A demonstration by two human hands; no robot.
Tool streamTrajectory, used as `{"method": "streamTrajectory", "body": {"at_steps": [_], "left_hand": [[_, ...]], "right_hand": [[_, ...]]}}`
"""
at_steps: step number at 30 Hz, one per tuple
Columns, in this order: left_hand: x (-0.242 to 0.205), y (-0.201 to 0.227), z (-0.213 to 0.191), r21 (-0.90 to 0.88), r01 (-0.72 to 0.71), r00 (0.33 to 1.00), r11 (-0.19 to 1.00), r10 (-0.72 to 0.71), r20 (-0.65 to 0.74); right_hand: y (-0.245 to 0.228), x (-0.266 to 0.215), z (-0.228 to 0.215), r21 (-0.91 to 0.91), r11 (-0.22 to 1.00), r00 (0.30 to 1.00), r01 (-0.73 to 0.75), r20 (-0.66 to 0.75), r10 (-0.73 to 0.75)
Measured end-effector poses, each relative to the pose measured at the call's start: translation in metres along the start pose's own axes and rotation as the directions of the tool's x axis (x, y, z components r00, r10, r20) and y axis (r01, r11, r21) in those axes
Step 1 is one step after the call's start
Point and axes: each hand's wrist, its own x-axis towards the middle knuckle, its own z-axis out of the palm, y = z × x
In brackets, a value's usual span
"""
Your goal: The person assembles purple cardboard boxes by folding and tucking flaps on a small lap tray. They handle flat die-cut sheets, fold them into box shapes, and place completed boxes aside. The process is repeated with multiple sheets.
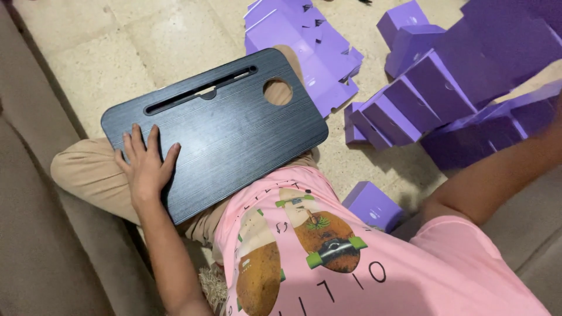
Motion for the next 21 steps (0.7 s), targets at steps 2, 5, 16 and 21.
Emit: {"method": "streamTrajectory", "body": {"at_steps": [2,5,16,21], "left_hand": [[0.002,-0.001,0.0,0.03,-0.048,0.999,0.998,0.049,-0.014],[0.003,-0.005,0.003,0.017,-0.068,0.996,0.998,0.069,-0.062],[0.0,-0.012,0.018,0.079,-0.095,0.967,0.992,0.111,-0.23],[-0.001,-0.012,0.018,0.069,-0.119,0.956,0.99,0.133,-0.263]], "right_hand": [[-0.015,0.005,-0.006,-0.017,1.0,1.0,-0.019,-0.009,0.019],[-0.076,0.109,-0.168,0.952,-0.222,0.851,0.209,-0.065,0.522],[-0.28,-0.014,-0.292,0.94,-0.147,0.162,-0.308,-0.1,-0.982],[-0.276,-0.018,-0.28,0.756,-0.216,0.267,-0.617,-0.057,-0.962]]}}
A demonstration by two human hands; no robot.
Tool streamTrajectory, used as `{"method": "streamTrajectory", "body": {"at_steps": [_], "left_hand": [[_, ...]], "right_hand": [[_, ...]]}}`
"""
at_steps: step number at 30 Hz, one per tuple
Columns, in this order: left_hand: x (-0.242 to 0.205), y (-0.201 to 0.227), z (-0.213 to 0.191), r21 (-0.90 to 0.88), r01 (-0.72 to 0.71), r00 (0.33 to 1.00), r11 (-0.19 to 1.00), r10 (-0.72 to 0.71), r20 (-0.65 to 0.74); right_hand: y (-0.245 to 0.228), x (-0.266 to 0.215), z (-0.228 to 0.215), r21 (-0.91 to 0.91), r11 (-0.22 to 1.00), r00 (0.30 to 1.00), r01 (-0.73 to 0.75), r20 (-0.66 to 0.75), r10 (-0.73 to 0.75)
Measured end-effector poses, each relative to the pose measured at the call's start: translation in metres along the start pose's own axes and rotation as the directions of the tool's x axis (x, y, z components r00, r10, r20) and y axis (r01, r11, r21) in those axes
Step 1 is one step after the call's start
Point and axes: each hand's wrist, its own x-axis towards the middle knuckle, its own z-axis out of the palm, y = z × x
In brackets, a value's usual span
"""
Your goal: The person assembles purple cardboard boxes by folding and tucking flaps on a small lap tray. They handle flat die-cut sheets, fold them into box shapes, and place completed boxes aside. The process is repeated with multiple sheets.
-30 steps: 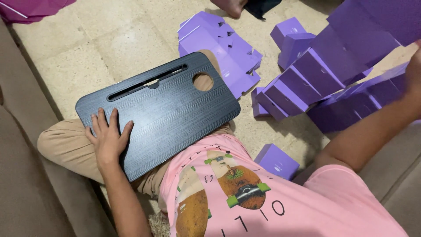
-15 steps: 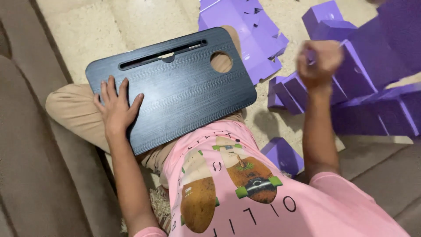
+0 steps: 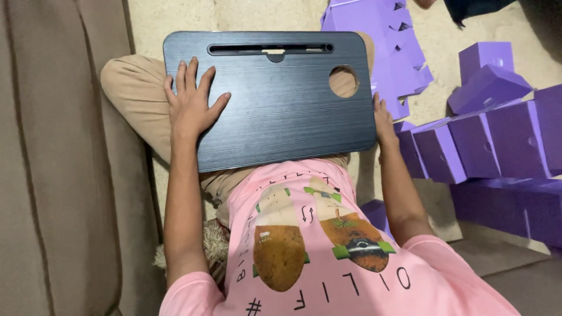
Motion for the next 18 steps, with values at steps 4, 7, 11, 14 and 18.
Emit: {"method": "streamTrajectory", "body": {"at_steps": [4,7,11,14,18], "left_hand": [[0.001,0.002,-0.002,-0.025,-0.011,1.0,1.0,0.011,-0.008],[0.002,0.003,-0.003,-0.021,-0.019,1.0,1.0,0.019,-0.017],[0.002,0.002,-0.004,-0.034,-0.012,1.0,0.999,0.012,0.012],[0.004,0.005,-0.008,-0.02,-0.025,0.999,0.999,0.026,0.039],[0.004,-0.004,0.005,-0.071,-0.018,0.998,0.997,0.022,0.063]], "right_hand": [[0.037,0.023,-0.018,0.058,0.969,0.966,0.24,0.086,-0.245],[0.055,0.039,-0.044,-0.032,0.966,0.952,0.255,0.181,-0.246],[0.006,0.003,-0.087,-0.359,0.897,0.962,0.257,0.009,-0.272],[-0.02,-0.013,-0.081,-0.43,0.876,0.972,0.218,0.175,-0.156],[-0.014,-0.014,-0.046,-0.293,0.93,0.975,0.222,0.083,-0.206]]}}
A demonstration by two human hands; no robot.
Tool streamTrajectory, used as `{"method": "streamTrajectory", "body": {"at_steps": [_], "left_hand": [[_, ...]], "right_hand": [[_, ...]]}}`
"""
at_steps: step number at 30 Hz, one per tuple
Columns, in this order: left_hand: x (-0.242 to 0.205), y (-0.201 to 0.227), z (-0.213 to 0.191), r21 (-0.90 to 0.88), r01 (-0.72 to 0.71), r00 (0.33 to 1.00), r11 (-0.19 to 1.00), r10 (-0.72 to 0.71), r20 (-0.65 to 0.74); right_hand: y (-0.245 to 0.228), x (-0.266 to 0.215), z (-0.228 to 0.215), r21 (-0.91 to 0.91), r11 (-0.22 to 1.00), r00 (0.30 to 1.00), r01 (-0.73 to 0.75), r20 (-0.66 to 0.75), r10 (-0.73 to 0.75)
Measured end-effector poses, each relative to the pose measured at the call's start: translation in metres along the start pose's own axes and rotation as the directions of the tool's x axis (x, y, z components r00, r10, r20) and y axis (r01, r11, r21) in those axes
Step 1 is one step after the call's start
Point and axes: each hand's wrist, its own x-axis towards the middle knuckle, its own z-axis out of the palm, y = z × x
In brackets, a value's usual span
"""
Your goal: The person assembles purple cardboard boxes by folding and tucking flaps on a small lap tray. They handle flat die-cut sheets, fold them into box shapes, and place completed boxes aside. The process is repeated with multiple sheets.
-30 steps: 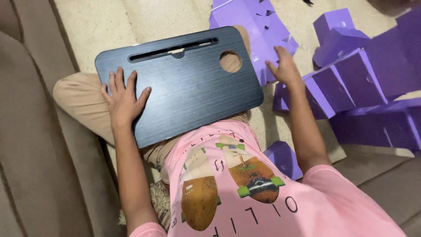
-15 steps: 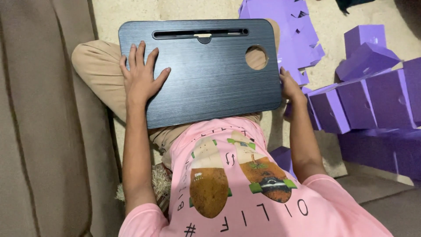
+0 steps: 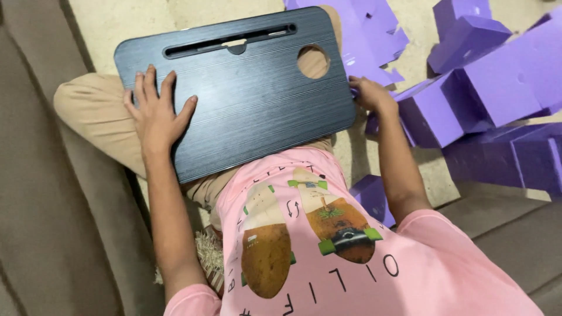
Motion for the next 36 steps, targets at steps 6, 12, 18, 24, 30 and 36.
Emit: {"method": "streamTrajectory", "body": {"at_steps": [6,12,18,24,30,36], "left_hand": [[-0.002,-0.003,0.004,0.041,-0.02,0.999,0.999,0.021,-0.03],[-0.002,-0.002,0.003,0.026,0.0,1.0,1.0,0.001,-0.026],[-0.002,-0.001,0.003,0.032,0.009,1.0,0.999,-0.008,-0.028],[-0.002,-0.004,0.007,0.066,0.034,0.999,0.997,-0.032,-0.037],[-0.003,-0.003,0.005,0.043,0.072,0.997,0.996,-0.07,-0.04],[-0.002,0.001,0.003,0.045,0.099,0.994,0.994,-0.098,-0.038]], "right_hand": [[0.003,-0.002,0.022,-0.032,0.997,0.996,-0.067,-0.064,0.064],[-0.002,-0.003,0.017,-0.029,0.998,0.995,-0.059,-0.077,0.057],[0.018,0.011,0.025,-0.094,0.992,0.989,-0.082,-0.132,0.069],[0.032,0.015,0.011,-0.189,0.971,0.95,-0.149,-0.301,0.088],[0.047,0.019,-0.03,-0.149,0.967,0.876,-0.206,-0.468,0.115],[0.058,0.008,-0.083,0.028,0.989,0.699,-0.145,-0.705,0.122]]}}
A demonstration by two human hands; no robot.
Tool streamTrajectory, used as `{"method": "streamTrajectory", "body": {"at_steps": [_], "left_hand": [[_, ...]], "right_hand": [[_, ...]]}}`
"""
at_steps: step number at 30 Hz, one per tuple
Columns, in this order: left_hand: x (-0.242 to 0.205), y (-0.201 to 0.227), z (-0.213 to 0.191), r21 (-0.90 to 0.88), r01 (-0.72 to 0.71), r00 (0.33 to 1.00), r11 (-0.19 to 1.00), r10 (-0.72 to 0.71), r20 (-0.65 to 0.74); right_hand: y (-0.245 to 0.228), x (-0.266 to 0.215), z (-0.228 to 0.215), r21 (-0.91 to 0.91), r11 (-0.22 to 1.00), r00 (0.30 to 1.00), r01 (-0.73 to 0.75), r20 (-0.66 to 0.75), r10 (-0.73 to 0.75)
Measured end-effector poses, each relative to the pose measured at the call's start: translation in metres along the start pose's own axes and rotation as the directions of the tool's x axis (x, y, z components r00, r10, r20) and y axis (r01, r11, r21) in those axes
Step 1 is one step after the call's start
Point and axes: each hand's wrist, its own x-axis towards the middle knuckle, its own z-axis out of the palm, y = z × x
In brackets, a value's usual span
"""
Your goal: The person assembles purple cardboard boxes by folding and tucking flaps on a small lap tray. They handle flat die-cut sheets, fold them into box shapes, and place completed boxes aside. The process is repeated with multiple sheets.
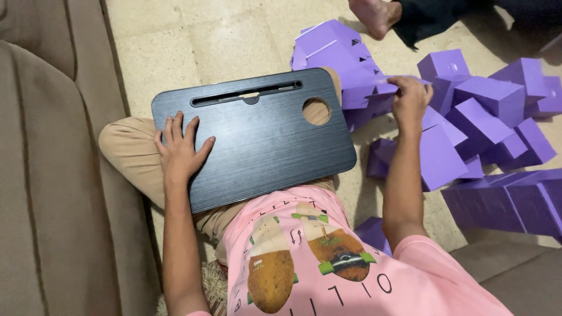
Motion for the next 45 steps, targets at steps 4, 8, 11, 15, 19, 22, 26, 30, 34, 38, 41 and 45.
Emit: {"method": "streamTrajectory", "body": {"at_steps": [4,8,11,15,19,22,26,30,34,38,41,45], "left_hand": [[0.0,0.001,-0.001,0.005,0.011,1.0,1.0,-0.011,0.019],[0.001,0.003,-0.001,-0.003,0.009,1.0,1.0,-0.009,0.029],[0.002,0.003,0.0,-0.007,0.013,0.999,1.0,-0.012,0.038],[0.004,0.007,-0.013,-0.118,0.01,0.999,0.993,-0.007,0.031],[0.014,-0.008,-0.009,-0.672,-0.102,0.978,0.734,-0.051,-0.204],[0.009,-0.003,-0.038,-0.833,-0.196,0.948,0.517,-0.116,-0.295],[0.0,0.015,-0.085,-0.735,-0.148,0.934,0.662,-0.151,-0.323],[0.002,0.025,-0.072,-0.633,-0.175,0.946,0.754,-0.048,-0.319],[0.004,0.056,-0.043,-0.17,0.048,0.981,0.984,-0.015,0.193],[-0.002,0.056,-0.006,0.177,0.091,0.924,0.98,-0.149,0.352],[0.0,0.041,-0.015,0.254,0.152,0.846,0.955,-0.259,0.466],[-0.006,0.036,-0.031,0.291,0.198,0.8,0.936,-0.326,0.503]], "right_hand": [[0.0,0.014,-0.032,0.084,0.996,0.959,0.008,-0.284,0.016],[-0.036,0.009,-0.086,0.174,0.972,0.853,0.16,-0.52,-0.047],[-0.109,-0.018,-0.146,0.331,0.854,0.778,0.401,-0.615,-0.127],[-0.133,-0.04,-0.139,0.698,0.585,0.864,0.414,-0.504,-0.009],[-0.147,-0.051,-0.101,0.943,0.242,0.968,0.23,-0.246,0.038],[-0.149,-0.05,-0.048,0.998,0.016,0.997,0.064,-0.065,0.049],[-0.192,-0.055,-0.018,0.928,-0.049,0.922,-0.371,0.374,0.101],[-0.198,-0.07,0.006,0.829,0.199,0.849,-0.522,0.529,0.022],[-0.2,-0.055,0.05,0.8,0.437,0.884,-0.411,0.466,-0.023],[-0.199,-0.04,0.092,0.66,0.679,0.923,-0.321,0.378,0.069],[-0.201,-0.028,0.124,0.638,0.713,0.922,-0.291,0.386,0.031],[-0.241,-0.026,0.059,0.569,0.779,0.912,-0.263,0.41,0.009]]}}
